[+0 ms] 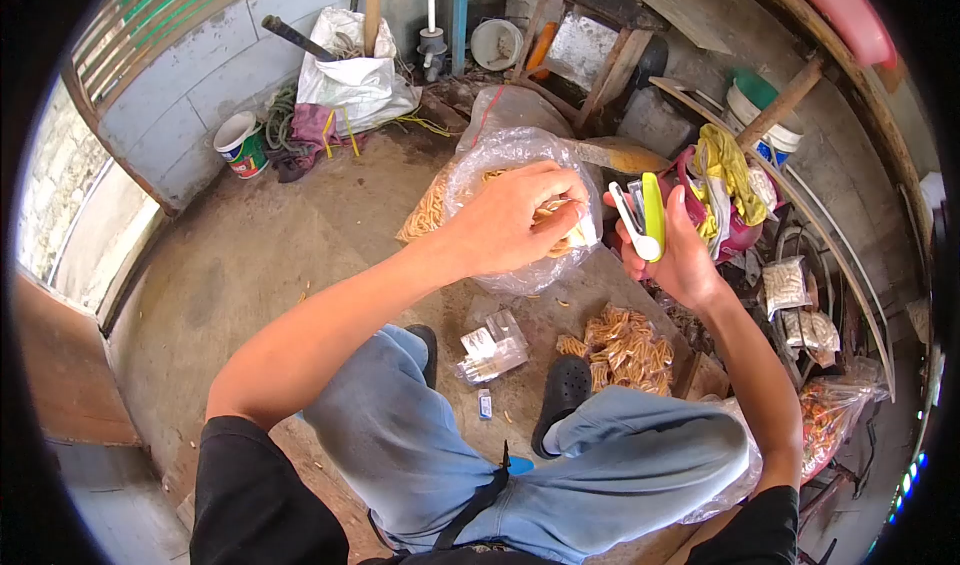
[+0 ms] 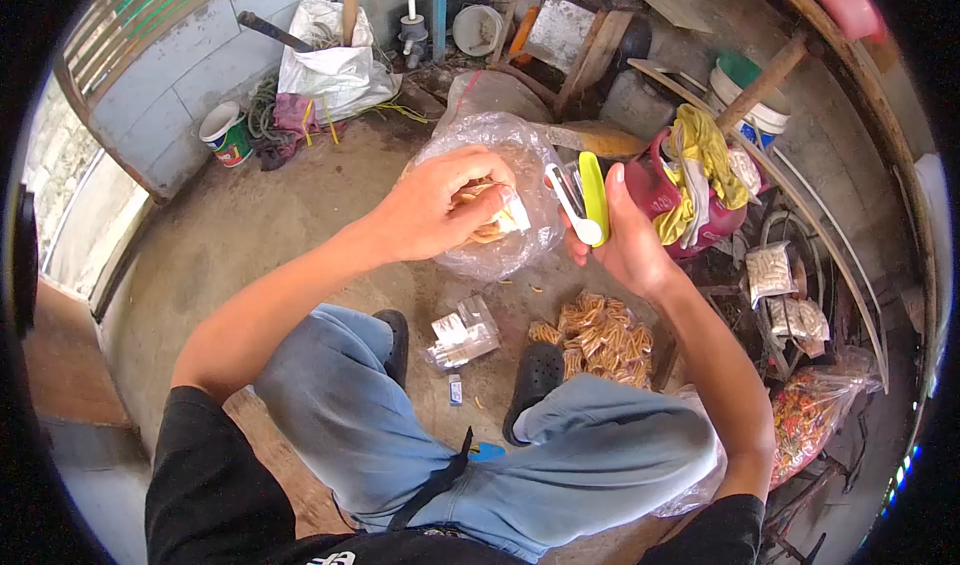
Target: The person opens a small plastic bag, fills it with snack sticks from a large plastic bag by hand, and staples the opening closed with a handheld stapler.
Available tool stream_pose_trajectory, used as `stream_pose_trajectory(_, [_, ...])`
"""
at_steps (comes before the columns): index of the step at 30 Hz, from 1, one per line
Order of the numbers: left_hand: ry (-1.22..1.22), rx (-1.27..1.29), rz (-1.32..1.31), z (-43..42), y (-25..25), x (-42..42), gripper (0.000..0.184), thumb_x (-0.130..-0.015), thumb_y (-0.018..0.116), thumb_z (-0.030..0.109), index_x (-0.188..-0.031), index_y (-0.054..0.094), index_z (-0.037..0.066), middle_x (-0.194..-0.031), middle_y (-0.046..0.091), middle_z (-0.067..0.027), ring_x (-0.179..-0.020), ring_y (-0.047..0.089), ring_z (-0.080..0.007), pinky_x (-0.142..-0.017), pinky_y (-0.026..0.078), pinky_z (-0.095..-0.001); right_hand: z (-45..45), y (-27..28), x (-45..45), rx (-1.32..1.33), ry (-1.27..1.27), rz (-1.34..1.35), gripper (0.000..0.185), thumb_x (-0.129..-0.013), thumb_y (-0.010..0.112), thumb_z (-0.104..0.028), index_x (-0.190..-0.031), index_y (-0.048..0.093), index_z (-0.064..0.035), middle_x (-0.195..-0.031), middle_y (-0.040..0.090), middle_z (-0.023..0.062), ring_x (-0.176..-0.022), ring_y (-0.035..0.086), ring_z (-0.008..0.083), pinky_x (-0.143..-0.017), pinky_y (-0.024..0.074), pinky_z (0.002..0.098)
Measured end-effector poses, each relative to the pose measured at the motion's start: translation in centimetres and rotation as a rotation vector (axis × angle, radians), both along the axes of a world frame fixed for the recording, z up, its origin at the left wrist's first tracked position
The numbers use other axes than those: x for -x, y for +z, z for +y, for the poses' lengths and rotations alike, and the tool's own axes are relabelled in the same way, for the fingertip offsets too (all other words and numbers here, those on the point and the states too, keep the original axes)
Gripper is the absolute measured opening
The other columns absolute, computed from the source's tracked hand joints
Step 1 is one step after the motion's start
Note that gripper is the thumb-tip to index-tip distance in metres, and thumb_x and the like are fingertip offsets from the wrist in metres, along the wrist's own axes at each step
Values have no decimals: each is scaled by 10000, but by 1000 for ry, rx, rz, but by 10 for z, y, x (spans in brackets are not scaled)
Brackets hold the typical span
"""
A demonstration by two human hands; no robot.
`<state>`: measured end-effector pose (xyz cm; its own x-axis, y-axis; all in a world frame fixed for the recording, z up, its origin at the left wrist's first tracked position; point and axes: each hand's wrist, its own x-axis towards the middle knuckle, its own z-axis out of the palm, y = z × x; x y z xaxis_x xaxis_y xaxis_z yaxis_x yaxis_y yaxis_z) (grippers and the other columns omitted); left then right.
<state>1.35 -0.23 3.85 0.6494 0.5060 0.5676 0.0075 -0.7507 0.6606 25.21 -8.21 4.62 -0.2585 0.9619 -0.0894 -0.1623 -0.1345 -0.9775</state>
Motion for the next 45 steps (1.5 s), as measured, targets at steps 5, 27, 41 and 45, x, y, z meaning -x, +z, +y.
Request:
stream_pose_trajectory(5, [-9, -56, 36, -2, 1, -5, 116, -910, 586, 140, -944, 587, 30, -904, 591, -88, -806, 579, -217, -680, 455, -315, -16, 15, 16, 36, -56, 168, 691, -955, 277, -618, -1281, 454, -36, -899, 534, 31, -661, 506, 143, -583, 399, 274])
stream_pose_trajectory(27, [7, -193, 231, -13, 12, 0, 51, -856, 625, 72, -886, 599, 40, -862, 548, -83, -656, 593, -206, -554, 512, -299, -24, 19, 36, -557, 26, -1016, 454, -810, 703, -332, -1112, 557, -26, -1010, 594, 179, -970, 580, 358, -838, 458, 413])
stream_pose_trajectory(41, [37, -270, 186, -14, 5, -5, 61, -817, 642, 42, -864, 605, 51, -835, 558, -89, -619, 599, -236, -513, 485, -318, -23, 13, 39, -453, -26, -993, 411, -806, 699, -340, -1029, 582, -16, -940, 605, 199, -922, 585, 368, -816, 449, 425])
stream_pose_trajectory(45, [16, -257, 172, -13, 2, -7, 61, -818, 641, 31, -865, 604, 43, -838, 562, -89, -624, 604, -225, -508, 484, -318, -20, 13, 41, -437, -29, -1072, 406, -809, 699, -332, -1029, 587, -10, -947, 615, 203, -927, 591, 370, -808, 454, 418])
